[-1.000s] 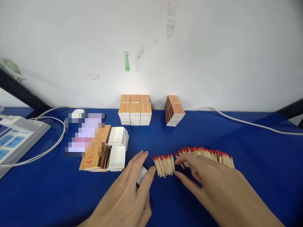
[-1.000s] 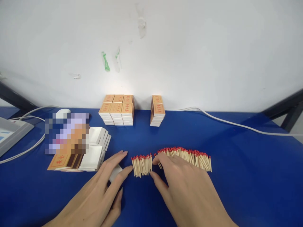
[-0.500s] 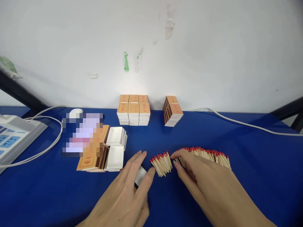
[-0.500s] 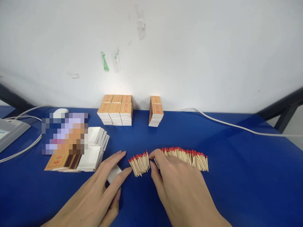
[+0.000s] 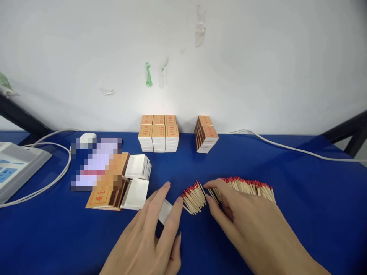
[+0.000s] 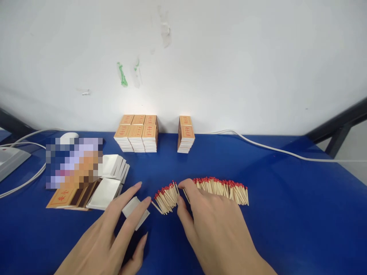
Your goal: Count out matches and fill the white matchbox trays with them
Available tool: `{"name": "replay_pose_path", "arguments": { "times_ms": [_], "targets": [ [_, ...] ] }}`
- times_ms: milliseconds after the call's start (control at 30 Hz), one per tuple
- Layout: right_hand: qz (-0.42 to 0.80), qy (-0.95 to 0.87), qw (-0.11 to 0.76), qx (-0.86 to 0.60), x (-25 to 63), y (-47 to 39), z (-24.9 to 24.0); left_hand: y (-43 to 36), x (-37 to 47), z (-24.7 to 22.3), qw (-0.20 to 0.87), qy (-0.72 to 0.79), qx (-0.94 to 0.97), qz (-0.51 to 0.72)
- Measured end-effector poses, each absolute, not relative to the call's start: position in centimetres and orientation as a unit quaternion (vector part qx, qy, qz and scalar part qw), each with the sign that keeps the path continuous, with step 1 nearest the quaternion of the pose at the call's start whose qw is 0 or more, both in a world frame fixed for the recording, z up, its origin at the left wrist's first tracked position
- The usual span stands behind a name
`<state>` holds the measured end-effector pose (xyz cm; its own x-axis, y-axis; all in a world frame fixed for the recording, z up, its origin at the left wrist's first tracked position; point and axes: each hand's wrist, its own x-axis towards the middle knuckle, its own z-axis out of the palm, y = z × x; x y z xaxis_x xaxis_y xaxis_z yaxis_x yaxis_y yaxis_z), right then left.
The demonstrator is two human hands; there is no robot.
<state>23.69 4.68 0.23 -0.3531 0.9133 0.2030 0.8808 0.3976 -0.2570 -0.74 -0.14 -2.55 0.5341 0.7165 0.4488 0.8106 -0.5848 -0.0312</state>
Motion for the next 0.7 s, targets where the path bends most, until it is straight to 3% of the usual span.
{"name": "replay_pose_path", "arguments": {
  "times_ms": [267, 700],
  "targets": [
    [-0.029, -0.799, 0.169, -0.576, 22.5, 4.3, -0.1, -0.5, -0.5, -3.2, 0.146, -0.434, -0.860, -0.223],
    [-0.040, -0.794, 0.169, -0.583, 22.0, 3.9, -0.4, 0.4, 0.6, -2.4, 0.115, -0.469, -0.827, -0.288]
  ]
}}
